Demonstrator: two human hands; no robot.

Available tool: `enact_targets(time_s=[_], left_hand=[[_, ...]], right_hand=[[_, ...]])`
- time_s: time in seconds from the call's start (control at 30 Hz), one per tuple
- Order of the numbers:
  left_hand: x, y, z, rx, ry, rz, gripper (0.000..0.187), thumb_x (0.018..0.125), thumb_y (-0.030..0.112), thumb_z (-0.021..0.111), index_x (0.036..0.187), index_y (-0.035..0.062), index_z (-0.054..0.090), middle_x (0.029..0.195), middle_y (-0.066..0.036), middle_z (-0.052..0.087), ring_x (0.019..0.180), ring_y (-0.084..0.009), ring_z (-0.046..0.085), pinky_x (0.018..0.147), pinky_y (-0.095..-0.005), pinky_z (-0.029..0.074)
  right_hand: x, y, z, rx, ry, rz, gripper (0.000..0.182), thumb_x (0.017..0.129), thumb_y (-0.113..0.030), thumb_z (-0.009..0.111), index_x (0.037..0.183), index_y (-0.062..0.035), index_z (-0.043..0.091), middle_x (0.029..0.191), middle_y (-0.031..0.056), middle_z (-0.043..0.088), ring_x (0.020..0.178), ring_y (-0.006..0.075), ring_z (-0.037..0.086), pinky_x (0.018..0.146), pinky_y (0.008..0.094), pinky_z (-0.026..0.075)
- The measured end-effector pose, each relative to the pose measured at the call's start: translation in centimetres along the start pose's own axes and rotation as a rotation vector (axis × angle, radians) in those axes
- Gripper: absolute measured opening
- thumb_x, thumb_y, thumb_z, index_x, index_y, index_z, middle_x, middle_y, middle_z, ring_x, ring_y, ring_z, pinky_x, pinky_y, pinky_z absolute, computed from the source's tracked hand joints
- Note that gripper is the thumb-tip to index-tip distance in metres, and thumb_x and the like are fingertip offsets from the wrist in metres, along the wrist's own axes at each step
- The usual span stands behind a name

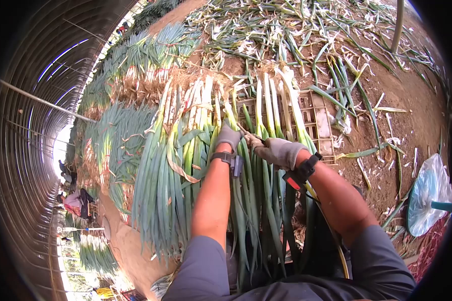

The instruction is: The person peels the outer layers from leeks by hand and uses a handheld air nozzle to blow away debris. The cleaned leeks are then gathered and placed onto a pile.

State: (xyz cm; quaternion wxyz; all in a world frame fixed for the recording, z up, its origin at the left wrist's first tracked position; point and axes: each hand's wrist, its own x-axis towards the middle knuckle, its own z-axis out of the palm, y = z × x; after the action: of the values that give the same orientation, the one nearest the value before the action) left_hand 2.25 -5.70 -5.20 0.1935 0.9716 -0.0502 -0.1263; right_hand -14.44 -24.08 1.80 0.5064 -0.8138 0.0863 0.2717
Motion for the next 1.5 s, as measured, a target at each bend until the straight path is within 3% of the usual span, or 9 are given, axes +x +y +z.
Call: enact_targets(time_s=[0.17, 0.2, 0.43, 0.57, 0.87, 0.97, 1.1, 1.3, 1.5], left_hand=[[-1.7, 1.2, -3.7, -0.087, -0.035, 0.075, 0.086, 0.078, 0.025, 0.078, 0.15, -0.0026, 0.038, 0.125, -0.029, 0.065, 0.114, -0.0403, 0.065, 0.095, -0.0414, 0.054], [-2.1, 0.9, -3.9, -0.092, -0.044, 0.076, 0.093, 0.08, 0.032, 0.081, 0.155, -0.0001, 0.035, 0.131, -0.028, 0.063, 0.119, -0.0346, 0.064, 0.1, -0.0391, 0.051], [-5.7, -2.1, -3.3, -0.302, -0.184, 0.168, 0.085, 0.085, 0.023, 0.078, 0.155, -0.0008, 0.036, 0.137, -0.023, 0.061, 0.121, -0.0251, 0.061, 0.105, -0.0336, 0.045], [-7.8, -4.8, -0.6, -0.422, -0.066, 0.187, 0.076, 0.087, 0.02, 0.074, 0.151, -0.0025, 0.04, 0.135, -0.019, 0.063, 0.12, -0.0227, 0.06, 0.103, -0.0327, 0.046], [-13.8, -7.0, 2.1, -0.378, -0.106, 0.25, 0.065, 0.091, 0.017, 0.072, 0.148, -0.0016, 0.046, 0.127, -0.013, 0.068, 0.112, -0.0207, 0.063, 0.1, -0.0323, 0.048], [-16.0, -7.2, 2.2, -0.433, -0.108, 0.239, 0.062, 0.092, 0.017, 0.071, 0.146, -0.0023, 0.047, 0.127, -0.013, 0.068, 0.111, -0.0204, 0.063, 0.1, -0.0315, 0.047], [-18.0, -8.3, 2.0, -0.564, -0.183, 0.211, 0.065, 0.092, 0.022, 0.072, 0.149, 0.0016, 0.047, 0.123, -0.016, 0.069, 0.109, -0.0238, 0.064, 0.099, -0.0345, 0.048], [-20.4, -9.4, 2.0, -0.844, -0.255, 0.166, 0.053, 0.099, 0.021, 0.066, 0.145, 0.0001, 0.051, 0.12, -0.005, 0.066, 0.103, -0.0122, 0.06, 0.096, -0.0275, 0.047], [-21.3, -9.1, 1.5, -0.941, -0.28, 0.089, 0.055, 0.1, 0.025, 0.065, 0.148, 0.0018, 0.05, 0.119, -0.002, 0.065, 0.103, -0.0096, 0.059, 0.095, -0.0261, 0.048]], right_hand=[[-0.4, -0.7, 0.5, 0.096, 0.022, -0.073, 0.082, 0.098, -0.072, 0.034, 0.094, 0.0029, 0.067, 0.063, 0.0096, 0.059, 0.054, 0.0217, 0.063, 0.056, 0.038, 0.052], [-1.2, -1.2, 0.3, 0.091, 0.029, -0.09, 0.081, 0.098, -0.072, 0.034, 0.094, 0.0024, 0.067, 0.064, 0.01, 0.059, 0.054, 0.0221, 0.063, 0.056, 0.0383, 0.053], [-1.1, -1.0, 1.6, 0.057, 0.072, -0.134, 0.08, 0.098, -0.072, 0.034, 0.098, 0.001, 0.067, 0.067, 0.0119, 0.061, 0.054, 0.0235, 0.063, 0.057, 0.0378, 0.054], [-0.7, 0.1, 2.4, 0.094, 0.092, -0.109, 0.077, 0.098, -0.071, 0.036, 0.108, -0.0007, 0.066, 0.068, 0.0122, 0.063, 0.052, 0.0228, 0.064, 0.055, 0.0383, 0.054], [0.2, 1.3, 2.8, -0.017, 0.076, -0.061, 0.072, 0.097, -0.068, 0.038, 0.121, -0.0051, 0.064, 0.073, 0.0124, 0.065, 0.055, 0.0219, 0.065, 0.056, 0.0372, 0.054], [-1.4, -0.3, 2.9, 0.071, 0.099, -0.045, 0.08, 0.096, -0.071, 0.041, 0.101, 0.0051, 0.066, 0.075, 0.012, 0.062, 0.058, 0.0224, 0.062, 0.059, 0.0381, 0.054], [-1.6, -0.9, 2.9, 0.052, 0.119, -0.089, 0.082, 0.096, -0.072, 0.039, 0.104, 0.005, 0.066, 0.075, 0.0125, 0.062, 0.058, 0.0224, 0.061, 0.058, 0.0378, 0.053], [0.0, -0.9, 3.1, 0.01, 0.027, -0.017, 0.078, 0.095, -0.069, 0.041, 0.103, 0.005, 0.066, 0.076, 0.0119, 0.063, 0.06, 0.022, 0.063, 0.055, 0.0387, 0.05], [-2.0, -1.6, 2.3, 0.08, 0.059, -0.016, 0.083, 0.093, -0.071, 0.044, 0.098, 0.009, 0.065, 0.077, 0.0121, 0.064, 0.061, 0.0234, 0.063, 0.054, 0.0386, 0.048]])
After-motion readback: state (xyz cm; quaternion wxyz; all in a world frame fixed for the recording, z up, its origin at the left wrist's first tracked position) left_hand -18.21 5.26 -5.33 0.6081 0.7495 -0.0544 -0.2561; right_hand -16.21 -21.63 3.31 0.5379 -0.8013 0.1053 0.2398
